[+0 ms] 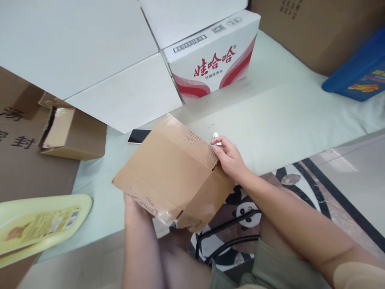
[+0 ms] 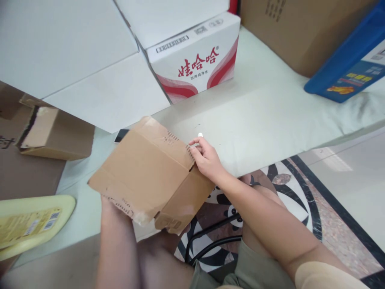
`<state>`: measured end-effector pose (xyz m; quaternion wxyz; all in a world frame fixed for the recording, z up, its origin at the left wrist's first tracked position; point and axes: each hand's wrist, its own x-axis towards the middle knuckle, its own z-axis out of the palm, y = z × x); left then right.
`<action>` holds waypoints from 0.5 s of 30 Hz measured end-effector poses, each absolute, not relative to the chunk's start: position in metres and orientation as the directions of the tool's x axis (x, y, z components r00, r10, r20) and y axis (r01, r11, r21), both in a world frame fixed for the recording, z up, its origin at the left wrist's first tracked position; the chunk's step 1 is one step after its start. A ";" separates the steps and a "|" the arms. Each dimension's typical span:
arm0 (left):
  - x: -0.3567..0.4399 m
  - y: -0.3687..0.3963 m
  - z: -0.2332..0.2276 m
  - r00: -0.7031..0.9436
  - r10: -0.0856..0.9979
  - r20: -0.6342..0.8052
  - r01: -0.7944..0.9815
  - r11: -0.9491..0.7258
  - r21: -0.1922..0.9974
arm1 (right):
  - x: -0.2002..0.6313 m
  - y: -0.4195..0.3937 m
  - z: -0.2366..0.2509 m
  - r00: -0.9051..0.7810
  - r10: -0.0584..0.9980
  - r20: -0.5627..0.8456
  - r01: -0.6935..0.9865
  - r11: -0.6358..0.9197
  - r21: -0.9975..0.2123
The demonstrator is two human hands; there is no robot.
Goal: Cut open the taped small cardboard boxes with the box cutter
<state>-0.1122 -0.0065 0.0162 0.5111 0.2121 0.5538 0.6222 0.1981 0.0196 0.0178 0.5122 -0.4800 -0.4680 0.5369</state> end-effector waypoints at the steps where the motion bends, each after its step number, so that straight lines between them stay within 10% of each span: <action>1: -0.112 -0.005 0.018 -0.423 0.870 -0.254 -0.397 0.074 0.915 | 0.199 0.020 0.017 0.030 1.000 -0.002 -0.037 -0.001 -0.999; 7: -0.100 0.007 0.026 -0.537 0.843 -0.027 -0.364 -0.202 0.909 | 0.198 0.023 0.006 0.178 0.975 0.130 0.108 0.112 -0.988; 15: -0.099 0.013 0.021 -0.542 0.839 -0.044 -0.393 -0.206 0.896 | 0.189 0.024 0.001 -0.118 0.972 -0.205 -0.435 -0.236 -0.869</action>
